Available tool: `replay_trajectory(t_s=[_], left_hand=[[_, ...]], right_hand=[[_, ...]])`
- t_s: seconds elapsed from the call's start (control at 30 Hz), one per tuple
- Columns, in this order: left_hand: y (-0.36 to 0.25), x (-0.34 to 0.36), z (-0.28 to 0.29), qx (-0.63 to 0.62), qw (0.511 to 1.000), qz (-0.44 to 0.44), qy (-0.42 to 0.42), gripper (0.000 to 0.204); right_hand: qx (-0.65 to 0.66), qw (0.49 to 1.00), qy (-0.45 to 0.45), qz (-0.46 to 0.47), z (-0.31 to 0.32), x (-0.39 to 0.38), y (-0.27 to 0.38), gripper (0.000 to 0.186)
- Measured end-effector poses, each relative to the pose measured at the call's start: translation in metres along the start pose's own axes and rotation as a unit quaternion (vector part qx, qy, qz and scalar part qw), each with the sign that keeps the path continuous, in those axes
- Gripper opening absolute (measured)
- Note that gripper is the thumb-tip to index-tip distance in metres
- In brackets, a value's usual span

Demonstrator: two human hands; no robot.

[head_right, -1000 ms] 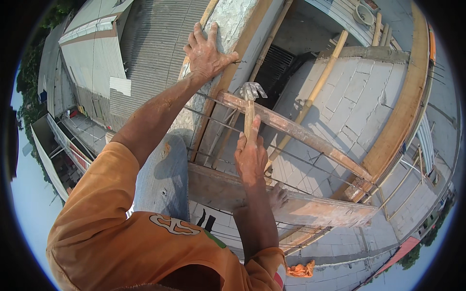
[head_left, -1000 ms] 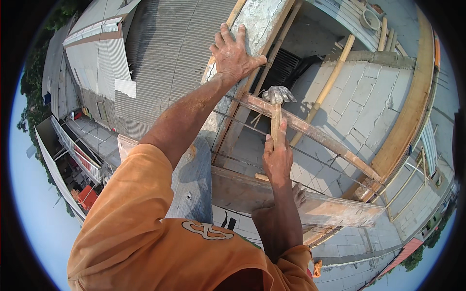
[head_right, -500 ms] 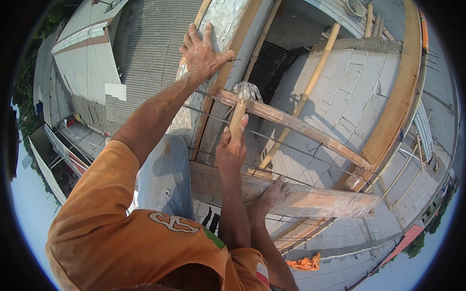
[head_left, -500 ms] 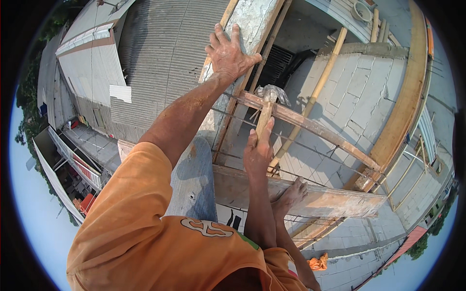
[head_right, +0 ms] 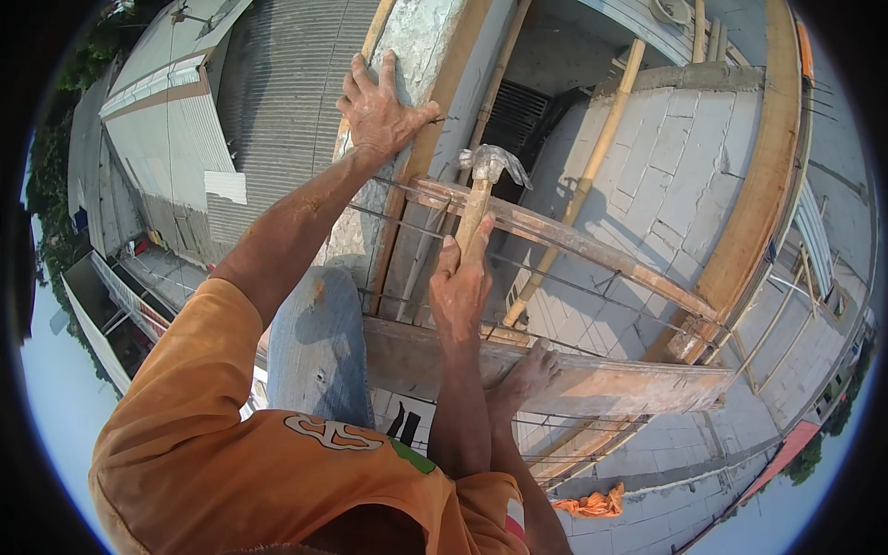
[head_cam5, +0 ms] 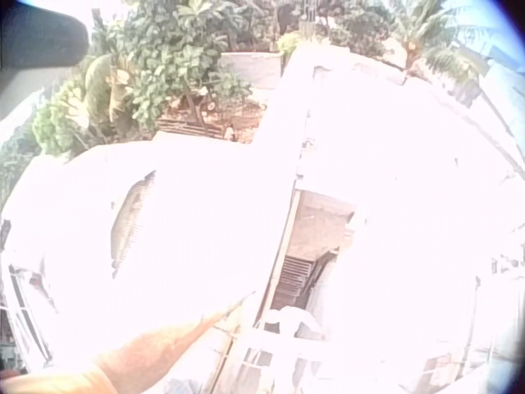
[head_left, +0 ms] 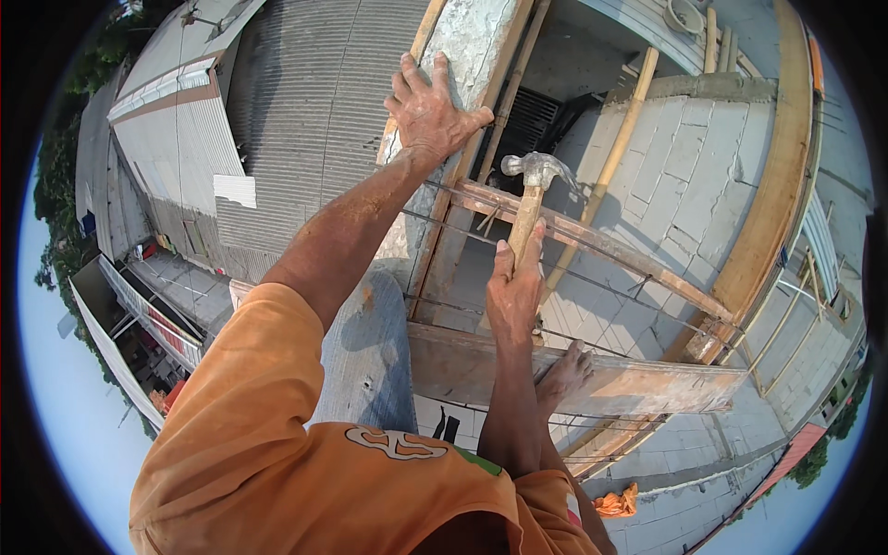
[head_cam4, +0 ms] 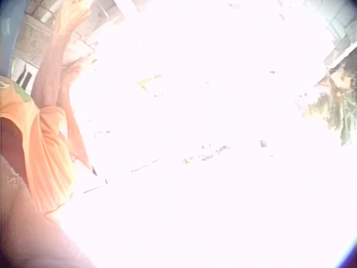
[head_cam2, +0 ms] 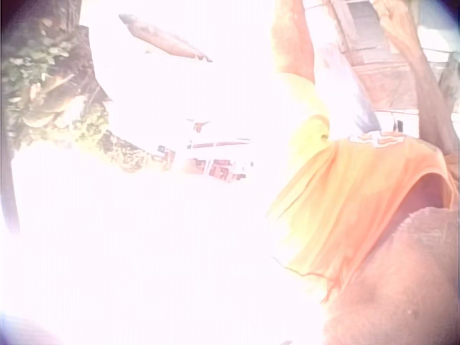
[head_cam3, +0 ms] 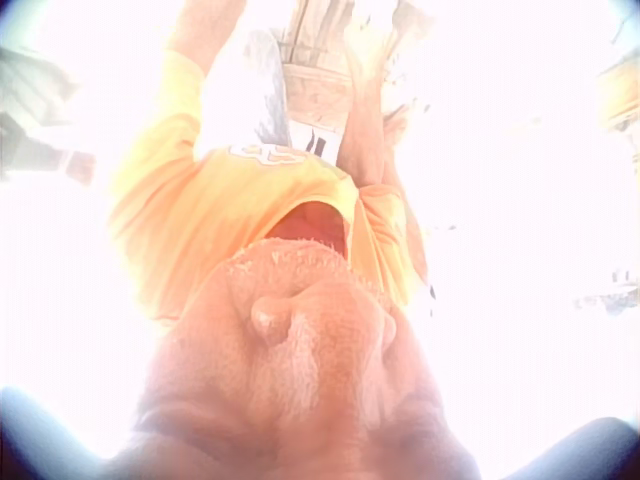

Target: The person positions wooden boards against a rebar-reinforced concrete beam and uses a hammer to secure them with nails.

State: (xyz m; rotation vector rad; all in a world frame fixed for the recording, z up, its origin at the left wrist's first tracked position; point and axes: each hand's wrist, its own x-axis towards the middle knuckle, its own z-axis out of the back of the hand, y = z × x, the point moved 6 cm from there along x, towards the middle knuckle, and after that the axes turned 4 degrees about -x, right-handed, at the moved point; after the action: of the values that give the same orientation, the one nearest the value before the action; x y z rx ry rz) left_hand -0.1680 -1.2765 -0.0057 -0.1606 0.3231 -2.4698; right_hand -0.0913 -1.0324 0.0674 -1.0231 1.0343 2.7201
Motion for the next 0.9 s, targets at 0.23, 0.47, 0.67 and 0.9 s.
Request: replay_trajectory(t_s=[0.23, 0.47, 0.67, 0.9], left_hand=[[-0.001, -0.004, -0.001, 0.004, 1.0, -0.008, -0.002, 0.109], [-0.003, -0.005, -0.001, 0.019, 1.0, 0.001, 0.015, 0.11], [-0.001, -0.005, -0.002, 0.005, 1.0, -0.004, 0.009, 0.111], [-0.001, -0.007, -0.005, 0.001, 1.0, -0.012, 0.01, 0.111]], right_hand=[[0.053, 0.998, -0.025, 0.016, 0.063, 0.011, 0.014, 0.061], [0.052, 0.987, 0.148, -0.021, 0.097, 0.07, 0.037, 0.066], [-0.059, 0.962, 0.265, -0.008, 0.077, 0.097, 0.028, 0.065], [0.112, 0.993, 0.018, 0.017, 0.153, 0.128, 0.084, 0.063]])
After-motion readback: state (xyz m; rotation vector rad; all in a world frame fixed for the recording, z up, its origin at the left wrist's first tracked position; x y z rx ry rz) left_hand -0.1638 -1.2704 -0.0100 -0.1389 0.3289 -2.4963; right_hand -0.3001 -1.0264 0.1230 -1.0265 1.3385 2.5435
